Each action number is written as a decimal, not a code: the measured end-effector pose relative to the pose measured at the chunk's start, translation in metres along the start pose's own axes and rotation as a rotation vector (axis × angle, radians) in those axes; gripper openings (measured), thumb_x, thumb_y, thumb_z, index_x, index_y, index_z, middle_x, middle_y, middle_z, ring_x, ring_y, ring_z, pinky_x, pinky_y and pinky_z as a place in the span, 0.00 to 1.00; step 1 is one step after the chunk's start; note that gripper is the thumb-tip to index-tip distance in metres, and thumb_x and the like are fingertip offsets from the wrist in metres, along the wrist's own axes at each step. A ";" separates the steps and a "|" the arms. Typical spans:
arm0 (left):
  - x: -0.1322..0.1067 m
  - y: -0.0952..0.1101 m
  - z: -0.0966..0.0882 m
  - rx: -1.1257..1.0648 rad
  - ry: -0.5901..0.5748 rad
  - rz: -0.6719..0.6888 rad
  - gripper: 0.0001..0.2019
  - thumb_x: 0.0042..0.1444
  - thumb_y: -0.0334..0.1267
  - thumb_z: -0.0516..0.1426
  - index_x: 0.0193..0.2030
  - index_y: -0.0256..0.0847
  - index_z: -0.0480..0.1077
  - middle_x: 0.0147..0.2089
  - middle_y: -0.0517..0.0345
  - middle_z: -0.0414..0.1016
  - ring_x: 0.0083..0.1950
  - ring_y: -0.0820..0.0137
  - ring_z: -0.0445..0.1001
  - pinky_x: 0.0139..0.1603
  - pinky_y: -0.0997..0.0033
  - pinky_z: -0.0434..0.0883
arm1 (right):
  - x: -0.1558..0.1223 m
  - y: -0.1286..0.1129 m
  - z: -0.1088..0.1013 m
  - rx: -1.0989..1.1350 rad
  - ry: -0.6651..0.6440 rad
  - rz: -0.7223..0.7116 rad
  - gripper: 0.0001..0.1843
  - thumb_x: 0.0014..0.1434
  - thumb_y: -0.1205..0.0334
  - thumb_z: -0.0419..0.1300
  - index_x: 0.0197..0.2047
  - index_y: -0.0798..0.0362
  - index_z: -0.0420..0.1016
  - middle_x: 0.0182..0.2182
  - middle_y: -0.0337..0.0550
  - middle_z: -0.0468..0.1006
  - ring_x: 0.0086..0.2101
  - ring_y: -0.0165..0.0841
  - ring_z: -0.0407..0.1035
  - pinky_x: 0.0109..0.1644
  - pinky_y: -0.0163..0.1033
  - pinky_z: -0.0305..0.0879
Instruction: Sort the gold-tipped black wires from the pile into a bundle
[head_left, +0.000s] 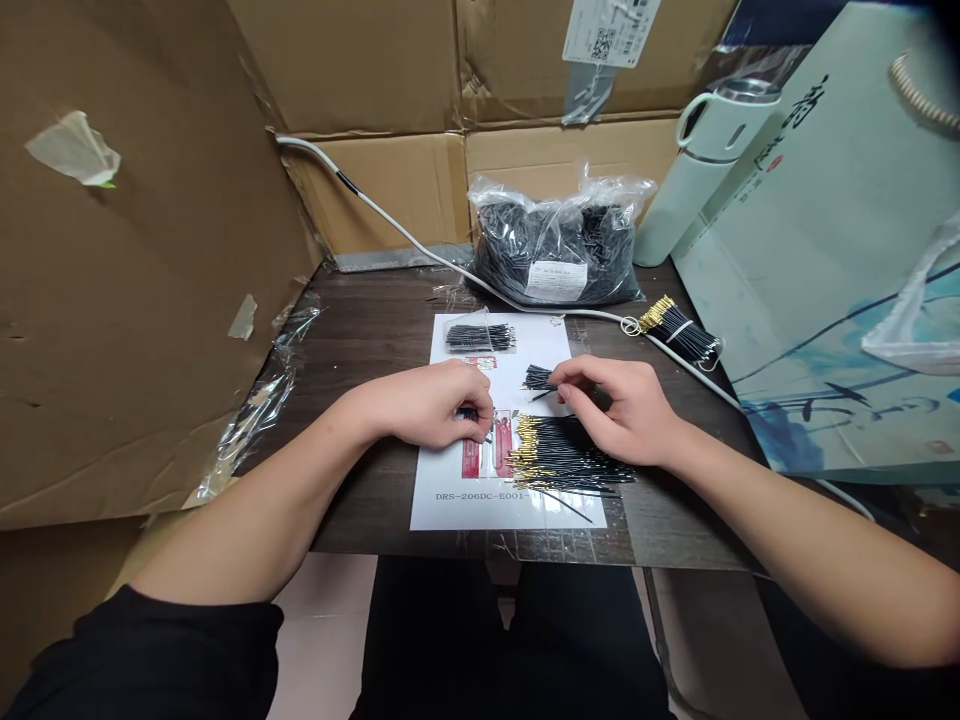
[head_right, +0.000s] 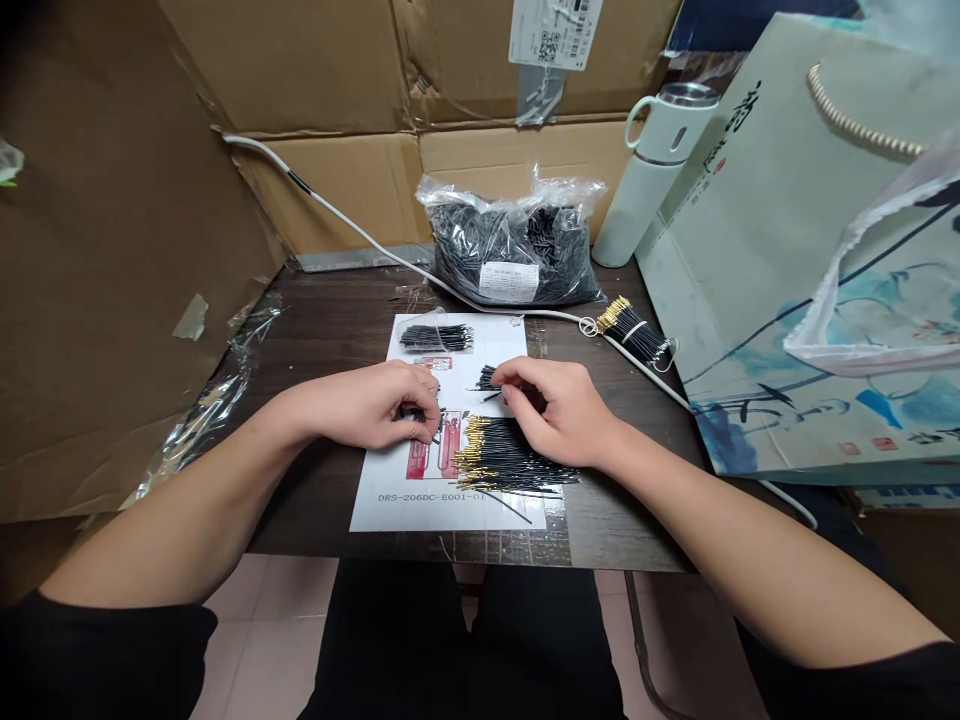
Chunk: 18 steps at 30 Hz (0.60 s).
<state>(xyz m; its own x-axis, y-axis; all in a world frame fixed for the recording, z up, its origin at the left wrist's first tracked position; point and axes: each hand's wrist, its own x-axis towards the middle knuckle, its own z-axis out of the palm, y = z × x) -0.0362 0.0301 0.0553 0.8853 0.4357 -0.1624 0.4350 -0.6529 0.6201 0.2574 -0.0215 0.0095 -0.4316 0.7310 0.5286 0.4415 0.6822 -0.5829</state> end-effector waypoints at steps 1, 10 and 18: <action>0.000 0.001 0.000 0.000 0.010 0.006 0.05 0.62 0.32 0.65 0.37 0.42 0.83 0.35 0.56 0.79 0.38 0.68 0.73 0.42 0.67 0.68 | 0.000 0.000 0.000 0.002 0.001 -0.001 0.07 0.71 0.68 0.60 0.49 0.51 0.79 0.35 0.39 0.84 0.33 0.33 0.78 0.40 0.40 0.73; 0.014 -0.007 0.019 -0.079 0.375 0.009 0.06 0.72 0.36 0.56 0.43 0.39 0.73 0.42 0.54 0.73 0.40 0.68 0.70 0.45 0.65 0.67 | -0.001 -0.002 0.000 0.027 0.025 0.011 0.07 0.71 0.67 0.61 0.49 0.51 0.79 0.35 0.39 0.83 0.32 0.33 0.77 0.38 0.40 0.72; 0.016 -0.008 0.027 -0.058 0.408 -0.005 0.06 0.74 0.36 0.55 0.45 0.39 0.71 0.45 0.53 0.73 0.44 0.66 0.70 0.48 0.63 0.67 | -0.001 0.000 -0.001 0.028 0.040 0.017 0.06 0.70 0.69 0.61 0.48 0.51 0.78 0.33 0.38 0.81 0.31 0.31 0.75 0.37 0.40 0.70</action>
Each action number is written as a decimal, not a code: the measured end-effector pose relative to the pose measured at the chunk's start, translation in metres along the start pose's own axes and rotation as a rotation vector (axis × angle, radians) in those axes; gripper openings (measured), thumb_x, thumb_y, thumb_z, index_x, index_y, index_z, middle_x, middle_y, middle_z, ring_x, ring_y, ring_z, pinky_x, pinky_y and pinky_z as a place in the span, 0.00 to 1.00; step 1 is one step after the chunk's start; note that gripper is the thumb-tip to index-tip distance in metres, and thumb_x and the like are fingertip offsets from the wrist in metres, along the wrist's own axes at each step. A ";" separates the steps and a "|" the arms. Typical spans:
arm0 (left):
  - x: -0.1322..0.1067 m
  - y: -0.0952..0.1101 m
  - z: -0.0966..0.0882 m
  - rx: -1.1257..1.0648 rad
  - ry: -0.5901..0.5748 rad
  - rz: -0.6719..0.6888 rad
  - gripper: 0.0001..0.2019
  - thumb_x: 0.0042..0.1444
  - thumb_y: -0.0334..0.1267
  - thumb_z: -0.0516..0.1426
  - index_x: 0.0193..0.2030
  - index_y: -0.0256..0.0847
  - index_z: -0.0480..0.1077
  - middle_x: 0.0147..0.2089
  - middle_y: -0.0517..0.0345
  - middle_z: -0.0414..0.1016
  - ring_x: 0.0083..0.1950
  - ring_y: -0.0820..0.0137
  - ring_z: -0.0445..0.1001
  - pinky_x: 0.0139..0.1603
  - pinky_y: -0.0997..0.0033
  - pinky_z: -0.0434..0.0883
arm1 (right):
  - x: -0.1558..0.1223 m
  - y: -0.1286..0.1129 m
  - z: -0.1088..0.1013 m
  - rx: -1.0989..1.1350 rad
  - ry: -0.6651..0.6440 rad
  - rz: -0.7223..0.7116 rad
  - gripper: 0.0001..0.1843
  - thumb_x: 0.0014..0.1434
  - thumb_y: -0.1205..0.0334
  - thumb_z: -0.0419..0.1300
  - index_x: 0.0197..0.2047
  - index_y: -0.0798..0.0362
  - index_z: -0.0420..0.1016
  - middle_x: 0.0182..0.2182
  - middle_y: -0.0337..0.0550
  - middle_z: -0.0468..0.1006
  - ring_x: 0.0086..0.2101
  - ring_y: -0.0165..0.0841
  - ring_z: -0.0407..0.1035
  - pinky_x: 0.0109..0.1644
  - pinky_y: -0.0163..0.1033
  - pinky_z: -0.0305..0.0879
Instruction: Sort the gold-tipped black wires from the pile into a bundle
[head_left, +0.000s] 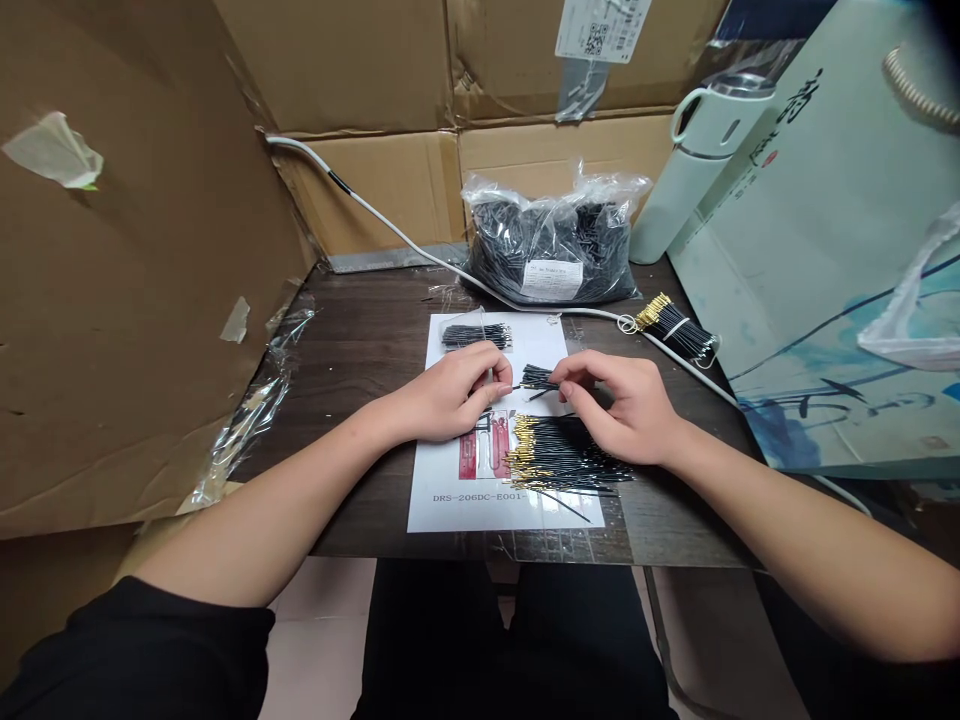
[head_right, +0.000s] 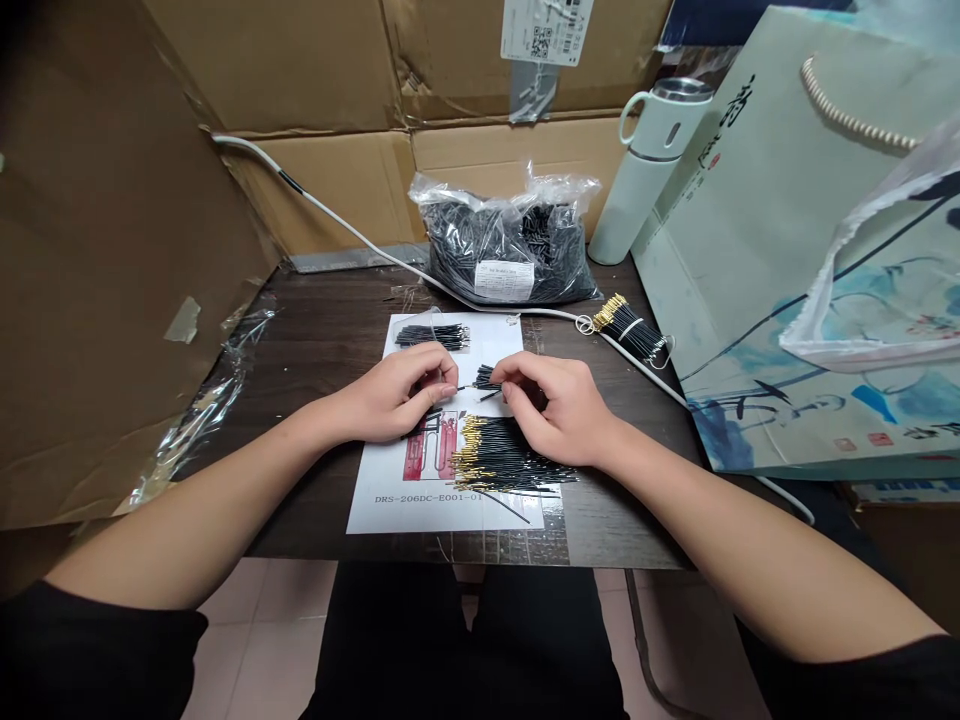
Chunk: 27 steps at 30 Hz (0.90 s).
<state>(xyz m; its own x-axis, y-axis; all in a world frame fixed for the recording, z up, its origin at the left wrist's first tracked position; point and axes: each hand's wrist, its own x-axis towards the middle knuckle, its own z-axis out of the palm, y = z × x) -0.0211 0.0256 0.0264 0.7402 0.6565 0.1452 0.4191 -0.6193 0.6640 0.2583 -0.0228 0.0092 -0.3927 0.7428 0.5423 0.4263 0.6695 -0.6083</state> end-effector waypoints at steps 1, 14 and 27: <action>0.000 0.000 0.000 -0.001 0.002 -0.002 0.06 0.74 0.36 0.55 0.45 0.39 0.71 0.45 0.53 0.73 0.44 0.66 0.70 0.47 0.63 0.67 | 0.000 0.000 0.000 0.000 -0.001 -0.001 0.06 0.70 0.69 0.61 0.48 0.51 0.78 0.33 0.38 0.81 0.31 0.31 0.75 0.37 0.40 0.70; 0.001 0.001 0.000 0.019 0.007 -0.011 0.07 0.73 0.39 0.57 0.44 0.39 0.72 0.42 0.54 0.74 0.39 0.68 0.69 0.44 0.64 0.67 | 0.001 0.000 -0.001 -0.012 -0.018 -0.017 0.07 0.70 0.68 0.60 0.47 0.51 0.78 0.33 0.38 0.81 0.30 0.32 0.75 0.37 0.40 0.71; -0.002 0.006 0.000 0.121 -0.005 0.110 0.04 0.73 0.35 0.56 0.47 0.39 0.72 0.45 0.51 0.76 0.44 0.65 0.73 0.48 0.63 0.70 | 0.002 0.001 -0.001 -0.003 -0.071 -0.029 0.09 0.70 0.70 0.59 0.46 0.51 0.81 0.37 0.41 0.85 0.33 0.34 0.78 0.41 0.42 0.73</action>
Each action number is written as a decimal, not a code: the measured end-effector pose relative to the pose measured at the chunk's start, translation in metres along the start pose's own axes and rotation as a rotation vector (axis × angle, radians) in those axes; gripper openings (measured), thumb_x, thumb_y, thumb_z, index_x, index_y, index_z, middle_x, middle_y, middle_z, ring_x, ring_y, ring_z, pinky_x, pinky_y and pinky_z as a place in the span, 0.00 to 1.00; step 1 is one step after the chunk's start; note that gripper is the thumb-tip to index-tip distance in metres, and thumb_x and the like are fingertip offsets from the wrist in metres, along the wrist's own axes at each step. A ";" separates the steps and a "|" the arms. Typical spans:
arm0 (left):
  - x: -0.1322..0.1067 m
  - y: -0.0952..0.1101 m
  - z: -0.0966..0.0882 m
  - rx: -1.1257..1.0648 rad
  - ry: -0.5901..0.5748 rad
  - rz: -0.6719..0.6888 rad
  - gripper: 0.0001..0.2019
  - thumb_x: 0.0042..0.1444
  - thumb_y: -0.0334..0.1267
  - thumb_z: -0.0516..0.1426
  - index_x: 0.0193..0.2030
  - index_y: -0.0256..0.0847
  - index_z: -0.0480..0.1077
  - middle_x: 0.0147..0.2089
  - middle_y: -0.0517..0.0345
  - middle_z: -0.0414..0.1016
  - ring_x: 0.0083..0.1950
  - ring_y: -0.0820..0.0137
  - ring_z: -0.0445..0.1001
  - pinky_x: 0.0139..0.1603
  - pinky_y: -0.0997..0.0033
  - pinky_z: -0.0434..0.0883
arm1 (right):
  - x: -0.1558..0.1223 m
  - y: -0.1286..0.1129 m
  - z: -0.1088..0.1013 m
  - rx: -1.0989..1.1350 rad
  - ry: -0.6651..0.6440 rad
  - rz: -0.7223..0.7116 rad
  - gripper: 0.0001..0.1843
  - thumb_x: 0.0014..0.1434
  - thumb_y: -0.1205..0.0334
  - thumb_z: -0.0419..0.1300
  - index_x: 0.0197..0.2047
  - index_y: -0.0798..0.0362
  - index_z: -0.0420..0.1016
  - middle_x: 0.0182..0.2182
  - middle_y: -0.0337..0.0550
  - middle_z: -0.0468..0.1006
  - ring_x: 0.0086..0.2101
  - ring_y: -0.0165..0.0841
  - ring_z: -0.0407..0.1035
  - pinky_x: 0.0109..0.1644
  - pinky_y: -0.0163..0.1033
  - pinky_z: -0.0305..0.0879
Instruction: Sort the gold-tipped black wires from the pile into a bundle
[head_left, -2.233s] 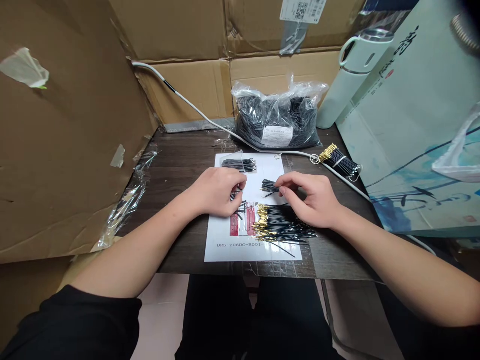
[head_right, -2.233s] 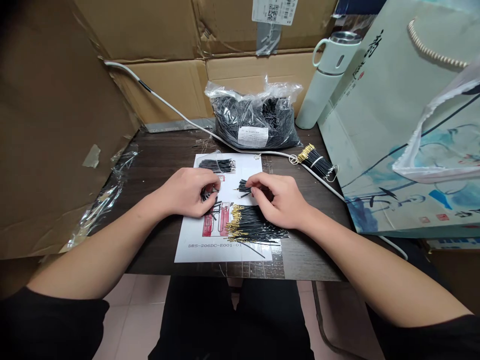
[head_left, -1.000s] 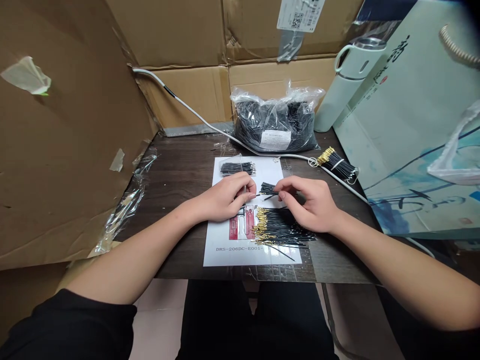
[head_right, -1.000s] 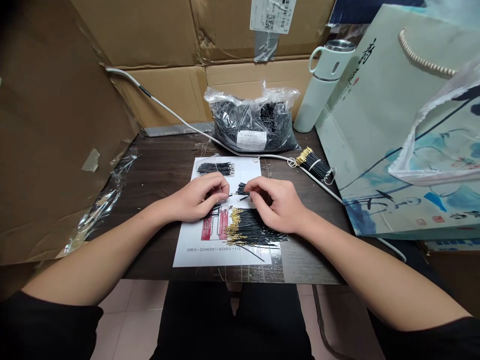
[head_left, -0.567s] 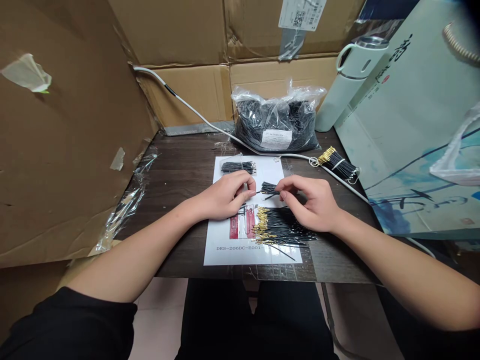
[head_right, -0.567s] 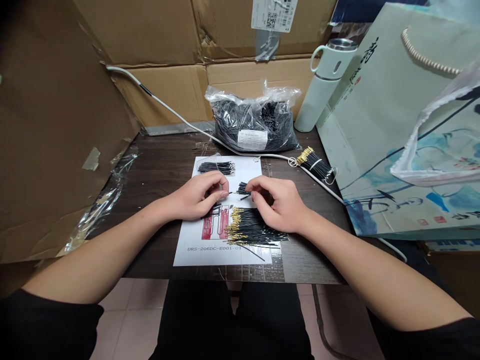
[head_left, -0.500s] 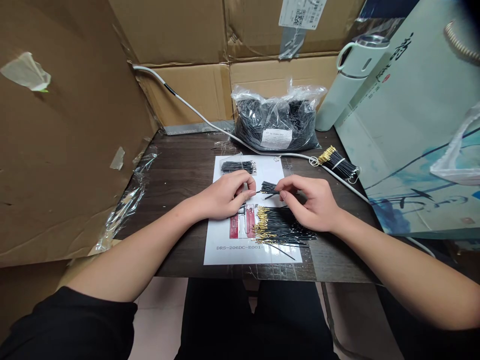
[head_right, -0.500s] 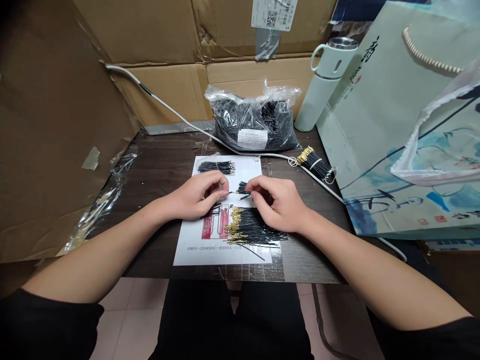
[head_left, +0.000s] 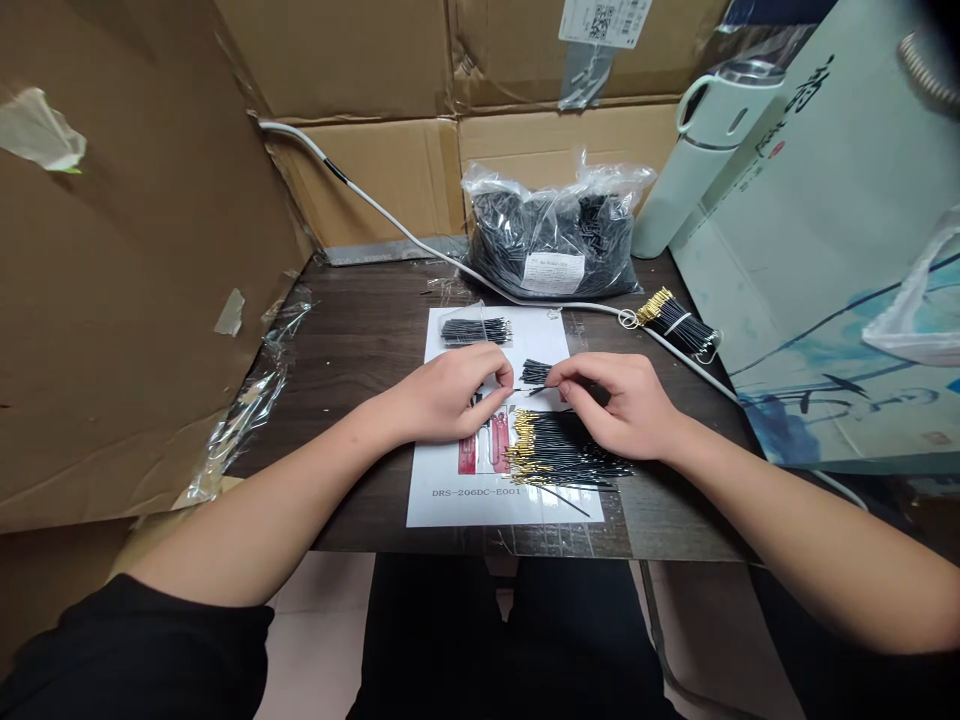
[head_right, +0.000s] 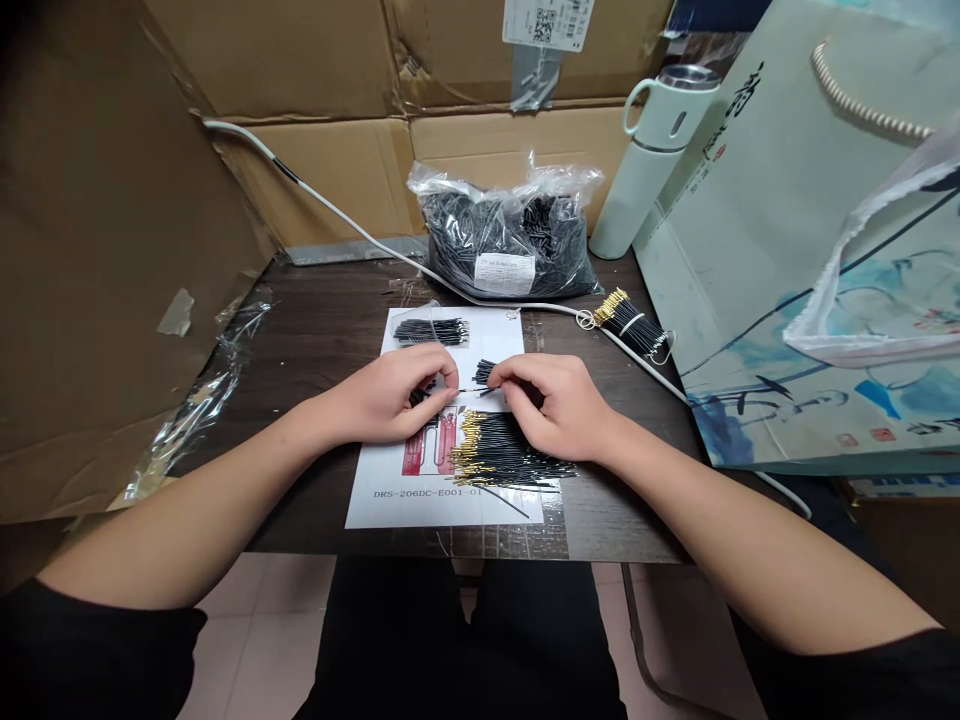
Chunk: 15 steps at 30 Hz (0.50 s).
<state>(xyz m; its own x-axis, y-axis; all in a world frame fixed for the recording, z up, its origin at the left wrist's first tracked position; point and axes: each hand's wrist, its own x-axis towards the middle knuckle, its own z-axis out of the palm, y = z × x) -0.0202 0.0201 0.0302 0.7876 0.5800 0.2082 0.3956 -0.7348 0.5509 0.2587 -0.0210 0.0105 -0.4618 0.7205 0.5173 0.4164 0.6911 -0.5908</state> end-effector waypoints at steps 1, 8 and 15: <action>0.000 0.001 0.000 0.016 0.003 0.013 0.04 0.73 0.35 0.56 0.47 0.39 0.72 0.45 0.51 0.76 0.44 0.65 0.73 0.49 0.63 0.71 | 0.000 0.000 0.000 0.001 -0.003 0.001 0.09 0.71 0.69 0.59 0.46 0.51 0.81 0.37 0.41 0.85 0.33 0.34 0.78 0.41 0.42 0.73; -0.001 0.004 0.005 0.100 0.067 0.094 0.05 0.72 0.34 0.56 0.46 0.39 0.72 0.41 0.53 0.77 0.40 0.66 0.73 0.46 0.63 0.71 | -0.002 -0.001 0.002 0.006 -0.035 0.020 0.09 0.71 0.69 0.60 0.47 0.51 0.81 0.38 0.41 0.86 0.34 0.34 0.79 0.42 0.42 0.74; -0.001 0.005 0.009 -0.024 0.175 0.069 0.03 0.70 0.33 0.60 0.44 0.38 0.77 0.37 0.58 0.79 0.33 0.73 0.71 0.38 0.69 0.69 | -0.001 -0.001 0.001 0.014 -0.010 0.028 0.09 0.71 0.69 0.60 0.48 0.51 0.81 0.37 0.40 0.85 0.34 0.33 0.79 0.42 0.42 0.74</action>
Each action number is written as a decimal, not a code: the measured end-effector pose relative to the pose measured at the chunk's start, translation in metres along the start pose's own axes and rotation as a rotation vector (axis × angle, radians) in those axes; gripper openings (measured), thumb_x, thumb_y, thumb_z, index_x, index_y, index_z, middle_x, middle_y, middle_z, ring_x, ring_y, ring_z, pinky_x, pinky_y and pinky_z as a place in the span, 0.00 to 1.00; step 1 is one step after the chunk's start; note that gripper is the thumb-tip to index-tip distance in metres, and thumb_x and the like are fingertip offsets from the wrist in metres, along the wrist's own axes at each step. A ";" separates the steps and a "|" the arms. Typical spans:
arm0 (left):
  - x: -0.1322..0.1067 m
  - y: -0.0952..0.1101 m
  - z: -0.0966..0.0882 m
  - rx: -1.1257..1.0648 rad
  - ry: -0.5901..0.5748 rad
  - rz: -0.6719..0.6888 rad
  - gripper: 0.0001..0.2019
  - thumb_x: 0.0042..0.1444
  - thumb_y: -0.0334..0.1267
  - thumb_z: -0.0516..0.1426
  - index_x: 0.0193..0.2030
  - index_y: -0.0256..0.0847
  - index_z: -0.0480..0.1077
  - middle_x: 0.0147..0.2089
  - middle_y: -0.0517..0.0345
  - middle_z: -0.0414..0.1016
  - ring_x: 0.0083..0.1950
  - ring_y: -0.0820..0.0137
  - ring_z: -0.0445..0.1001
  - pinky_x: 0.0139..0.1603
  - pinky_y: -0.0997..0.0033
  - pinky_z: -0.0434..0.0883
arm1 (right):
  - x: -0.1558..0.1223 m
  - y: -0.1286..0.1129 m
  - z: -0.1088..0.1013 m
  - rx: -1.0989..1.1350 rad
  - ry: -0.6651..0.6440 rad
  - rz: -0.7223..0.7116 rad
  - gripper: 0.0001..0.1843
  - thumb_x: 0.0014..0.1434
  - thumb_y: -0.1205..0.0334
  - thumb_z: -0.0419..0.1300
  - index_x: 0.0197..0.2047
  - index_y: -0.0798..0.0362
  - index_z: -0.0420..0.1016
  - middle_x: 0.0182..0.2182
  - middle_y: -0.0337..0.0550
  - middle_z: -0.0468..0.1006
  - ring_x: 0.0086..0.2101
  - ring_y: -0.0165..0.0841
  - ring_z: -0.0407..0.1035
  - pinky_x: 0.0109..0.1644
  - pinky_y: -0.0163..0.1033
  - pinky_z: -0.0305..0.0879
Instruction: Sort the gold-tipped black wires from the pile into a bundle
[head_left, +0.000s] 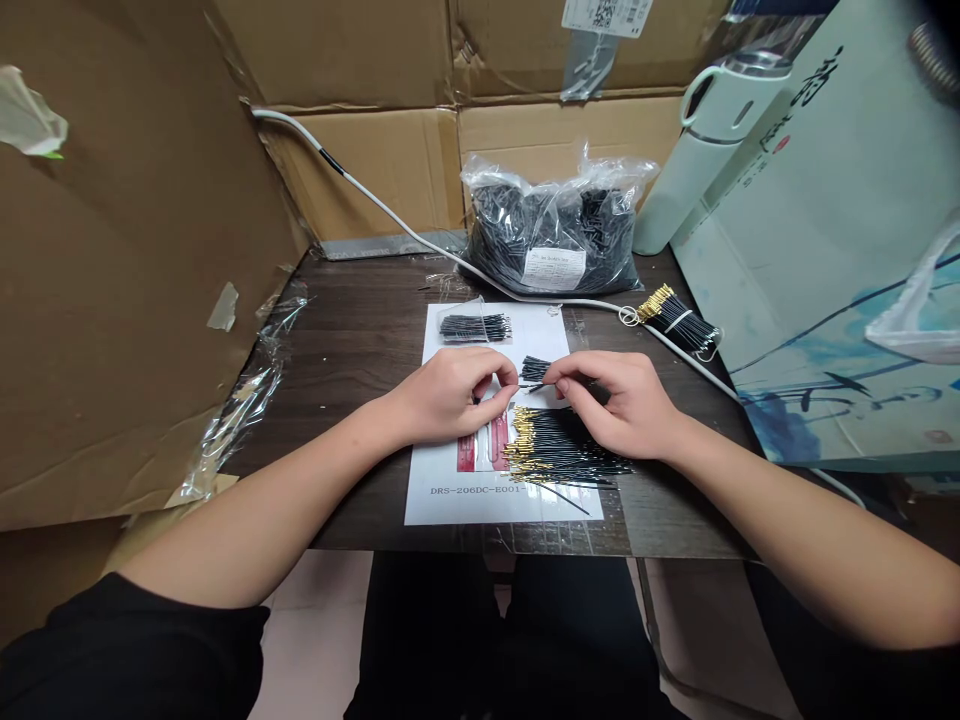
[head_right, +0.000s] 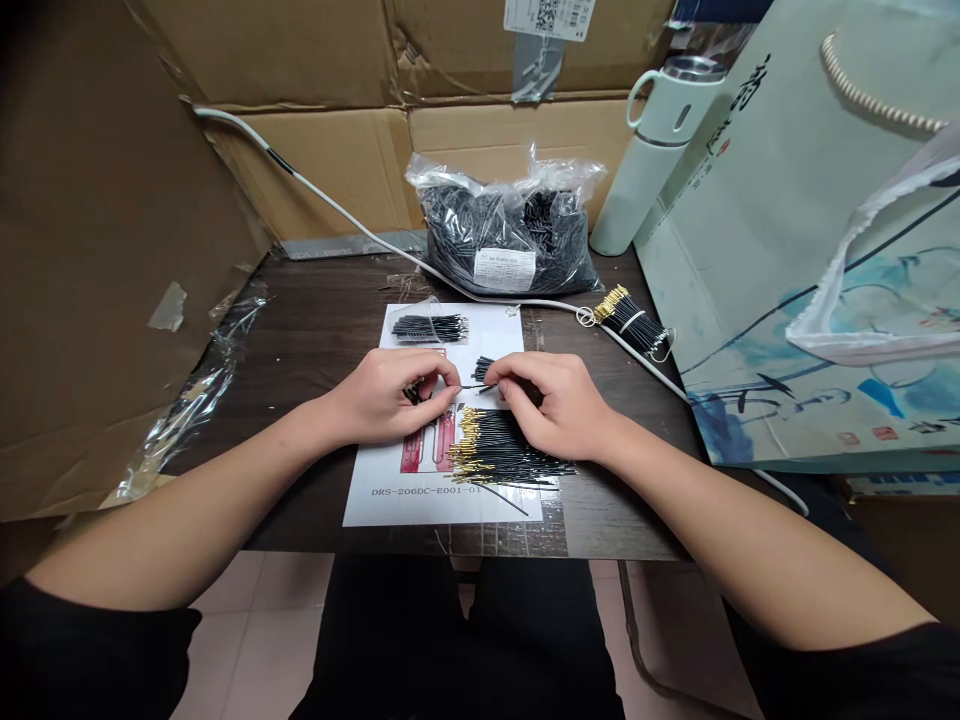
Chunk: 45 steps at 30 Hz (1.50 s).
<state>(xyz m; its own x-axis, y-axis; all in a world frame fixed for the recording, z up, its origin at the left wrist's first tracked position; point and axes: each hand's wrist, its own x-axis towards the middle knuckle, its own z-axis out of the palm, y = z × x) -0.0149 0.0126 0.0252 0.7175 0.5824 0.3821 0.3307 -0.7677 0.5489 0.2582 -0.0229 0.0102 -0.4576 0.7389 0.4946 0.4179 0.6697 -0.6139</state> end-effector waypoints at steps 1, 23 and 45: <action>0.000 0.000 0.001 -0.037 0.020 -0.032 0.03 0.69 0.33 0.61 0.44 0.38 0.78 0.35 0.59 0.79 0.32 0.74 0.71 0.37 0.70 0.69 | 0.000 0.000 0.000 0.003 0.009 -0.004 0.09 0.71 0.70 0.60 0.48 0.51 0.81 0.37 0.40 0.85 0.34 0.33 0.79 0.42 0.42 0.74; 0.005 -0.001 0.018 -0.557 0.217 -0.383 0.10 0.62 0.38 0.70 0.45 0.36 0.79 0.40 0.52 0.83 0.37 0.72 0.80 0.41 0.72 0.79 | 0.001 -0.002 0.000 -0.004 0.071 -0.057 0.11 0.71 0.71 0.60 0.50 0.51 0.82 0.39 0.41 0.86 0.37 0.35 0.81 0.44 0.43 0.77; 0.002 0.003 0.019 -0.506 0.238 -0.297 0.11 0.61 0.36 0.70 0.48 0.35 0.78 0.44 0.49 0.85 0.36 0.73 0.77 0.40 0.71 0.77 | 0.002 -0.003 0.000 0.004 0.075 -0.029 0.10 0.71 0.72 0.61 0.50 0.51 0.82 0.39 0.39 0.86 0.36 0.33 0.81 0.45 0.40 0.77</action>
<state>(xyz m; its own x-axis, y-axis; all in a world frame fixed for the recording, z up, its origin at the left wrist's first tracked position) -0.0008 0.0068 0.0137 0.4644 0.8395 0.2822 0.1220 -0.3762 0.9185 0.2557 -0.0235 0.0132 -0.4099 0.7224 0.5569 0.4018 0.6911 -0.6008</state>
